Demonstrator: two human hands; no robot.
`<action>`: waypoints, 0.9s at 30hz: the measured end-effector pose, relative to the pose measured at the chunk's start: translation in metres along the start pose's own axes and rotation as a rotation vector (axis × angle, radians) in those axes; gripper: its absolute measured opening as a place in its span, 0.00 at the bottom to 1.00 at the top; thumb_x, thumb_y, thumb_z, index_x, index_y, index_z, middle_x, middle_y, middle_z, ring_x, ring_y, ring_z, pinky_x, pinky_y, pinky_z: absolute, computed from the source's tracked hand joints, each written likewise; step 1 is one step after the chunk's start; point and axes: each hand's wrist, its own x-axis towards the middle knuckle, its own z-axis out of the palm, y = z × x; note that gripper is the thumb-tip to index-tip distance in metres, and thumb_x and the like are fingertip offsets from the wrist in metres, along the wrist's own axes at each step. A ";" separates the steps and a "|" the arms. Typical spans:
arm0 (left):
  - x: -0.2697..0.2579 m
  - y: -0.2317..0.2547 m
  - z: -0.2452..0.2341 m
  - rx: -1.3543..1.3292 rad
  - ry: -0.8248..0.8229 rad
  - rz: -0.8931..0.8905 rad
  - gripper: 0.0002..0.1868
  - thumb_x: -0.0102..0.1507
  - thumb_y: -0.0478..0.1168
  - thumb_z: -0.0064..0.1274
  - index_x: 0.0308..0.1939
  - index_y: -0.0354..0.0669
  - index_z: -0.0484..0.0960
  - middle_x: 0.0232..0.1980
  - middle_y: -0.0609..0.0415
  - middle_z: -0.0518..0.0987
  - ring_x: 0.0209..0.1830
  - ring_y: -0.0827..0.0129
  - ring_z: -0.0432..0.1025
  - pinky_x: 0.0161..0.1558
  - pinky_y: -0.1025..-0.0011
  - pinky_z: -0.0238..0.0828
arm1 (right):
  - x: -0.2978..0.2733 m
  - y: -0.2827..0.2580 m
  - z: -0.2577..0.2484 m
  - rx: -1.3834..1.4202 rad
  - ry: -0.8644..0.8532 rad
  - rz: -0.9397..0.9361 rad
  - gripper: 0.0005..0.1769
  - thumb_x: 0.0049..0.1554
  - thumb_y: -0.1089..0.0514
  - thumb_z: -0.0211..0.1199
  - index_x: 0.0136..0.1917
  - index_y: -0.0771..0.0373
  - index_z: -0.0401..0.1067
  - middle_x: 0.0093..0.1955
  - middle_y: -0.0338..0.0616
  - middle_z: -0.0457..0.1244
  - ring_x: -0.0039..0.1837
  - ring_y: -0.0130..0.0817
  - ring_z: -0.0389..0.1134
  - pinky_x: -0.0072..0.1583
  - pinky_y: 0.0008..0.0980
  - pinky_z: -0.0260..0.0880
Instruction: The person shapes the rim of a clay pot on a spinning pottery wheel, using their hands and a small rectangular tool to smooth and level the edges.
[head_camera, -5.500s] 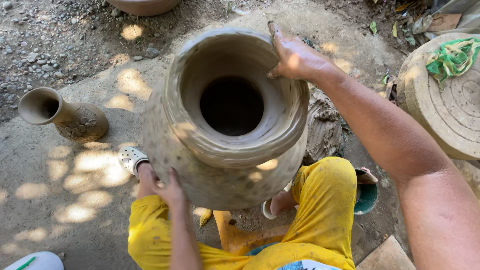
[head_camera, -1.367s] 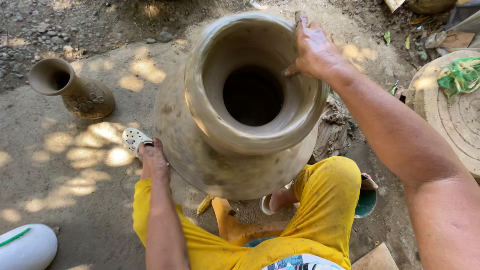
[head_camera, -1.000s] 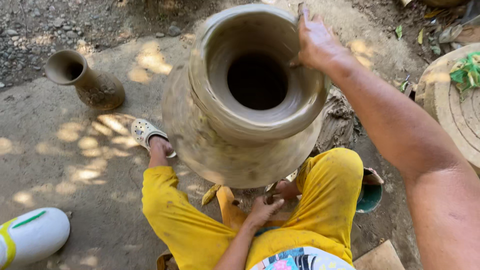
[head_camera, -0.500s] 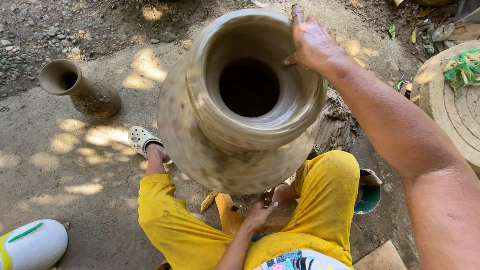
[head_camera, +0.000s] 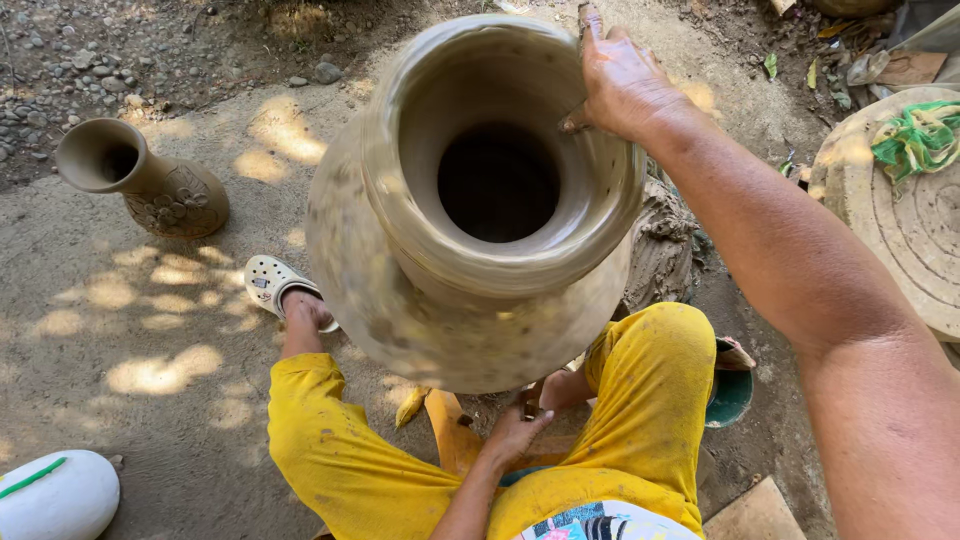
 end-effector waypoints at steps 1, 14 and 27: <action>0.000 0.000 -0.001 0.013 -0.008 0.054 0.39 0.60 0.49 0.61 0.72 0.41 0.66 0.66 0.43 0.78 0.64 0.56 0.73 0.64 0.63 0.68 | 0.001 -0.001 0.001 -0.008 0.006 -0.002 0.76 0.45 0.43 0.82 0.84 0.65 0.28 0.70 0.67 0.54 0.70 0.64 0.59 0.69 0.53 0.63; -0.061 0.138 -0.168 -0.141 -0.037 0.194 0.17 0.58 0.30 0.52 0.51 0.33 0.82 0.43 0.49 0.82 0.39 0.65 0.78 0.42 0.69 0.78 | 0.018 0.008 0.021 -0.040 0.062 -0.117 0.72 0.44 0.45 0.84 0.81 0.75 0.37 0.66 0.71 0.57 0.69 0.64 0.61 0.69 0.52 0.64; 0.024 0.050 -0.155 -0.519 1.324 0.178 0.59 0.56 0.49 0.72 0.77 0.35 0.45 0.79 0.35 0.55 0.79 0.50 0.54 0.78 0.58 0.45 | 0.008 0.011 0.010 0.180 -0.114 0.077 0.65 0.52 0.57 0.74 0.85 0.73 0.31 0.67 0.72 0.60 0.67 0.61 0.66 0.68 0.48 0.69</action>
